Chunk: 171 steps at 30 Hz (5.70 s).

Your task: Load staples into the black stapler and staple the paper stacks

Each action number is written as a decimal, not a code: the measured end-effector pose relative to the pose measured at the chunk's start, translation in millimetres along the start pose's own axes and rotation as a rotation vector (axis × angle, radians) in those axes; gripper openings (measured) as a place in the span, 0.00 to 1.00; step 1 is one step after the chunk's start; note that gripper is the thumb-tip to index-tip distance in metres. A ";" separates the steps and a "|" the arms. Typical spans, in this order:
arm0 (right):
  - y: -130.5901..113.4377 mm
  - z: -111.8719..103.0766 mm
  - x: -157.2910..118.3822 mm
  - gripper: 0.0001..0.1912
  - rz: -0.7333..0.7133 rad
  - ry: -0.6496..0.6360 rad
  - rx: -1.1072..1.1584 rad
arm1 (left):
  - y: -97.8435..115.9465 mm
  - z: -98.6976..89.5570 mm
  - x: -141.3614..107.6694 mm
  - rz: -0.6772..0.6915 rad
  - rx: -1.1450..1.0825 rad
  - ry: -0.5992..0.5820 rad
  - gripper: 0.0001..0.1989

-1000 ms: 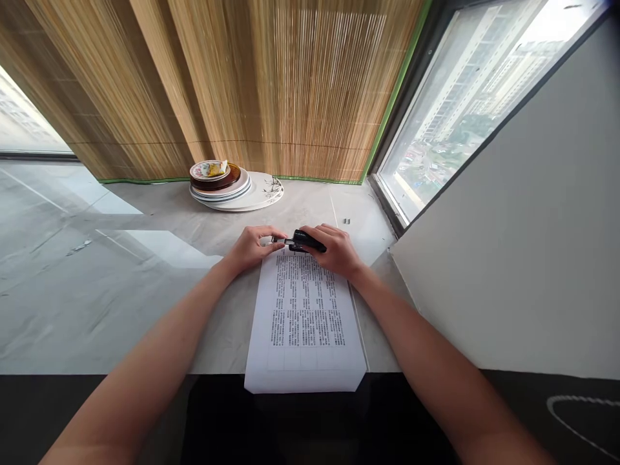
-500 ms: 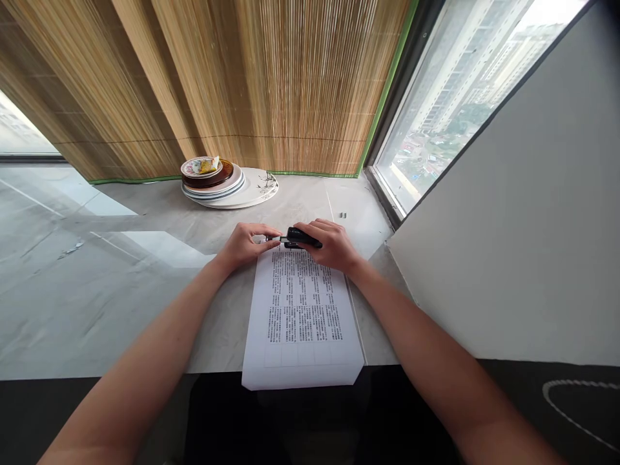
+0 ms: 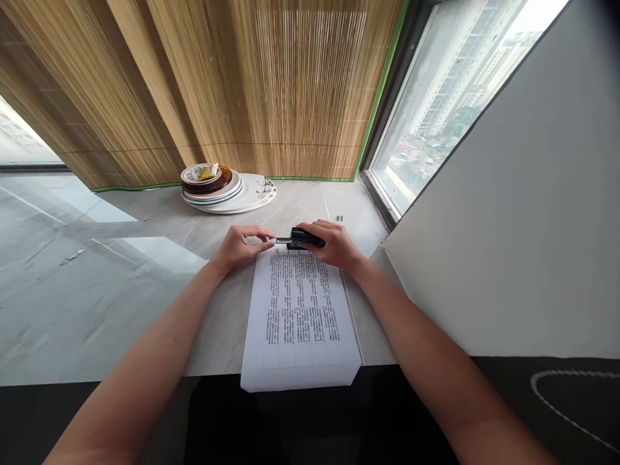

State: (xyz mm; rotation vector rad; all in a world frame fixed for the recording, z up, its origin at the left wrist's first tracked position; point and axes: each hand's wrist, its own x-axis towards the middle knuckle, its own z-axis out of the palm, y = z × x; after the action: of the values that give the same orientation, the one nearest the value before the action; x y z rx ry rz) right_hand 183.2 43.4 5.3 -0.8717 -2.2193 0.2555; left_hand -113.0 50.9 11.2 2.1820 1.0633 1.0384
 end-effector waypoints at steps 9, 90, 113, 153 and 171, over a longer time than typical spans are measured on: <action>-1.6 -10.1 -1.6 0.18 0.007 0.003 0.082 | 5.9 -3.5 0.9 -0.005 -0.139 -0.041 0.13; 3.4 -12.5 0.2 0.22 0.146 -0.131 -0.138 | 4.5 37.0 -4.1 0.241 0.442 -0.452 0.24; -3.8 -6.2 4.4 0.23 0.152 -0.141 -0.184 | 13.0 35.8 -2.6 0.222 0.440 -0.483 0.23; -16.2 -0.4 9.8 0.22 0.208 -0.164 -0.286 | 12.6 36.5 -5.0 0.219 0.392 -0.457 0.23; -5.1 -8.6 -1.3 0.30 0.248 -0.127 -0.258 | 8.8 29.2 -2.7 0.197 0.431 -0.489 0.23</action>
State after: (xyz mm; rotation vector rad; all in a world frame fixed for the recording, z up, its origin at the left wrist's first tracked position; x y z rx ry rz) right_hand 187.2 38.1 12.9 -1.3075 -2.2926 0.1450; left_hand -86.8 40.8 -1.0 2.7336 0.9087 0.3167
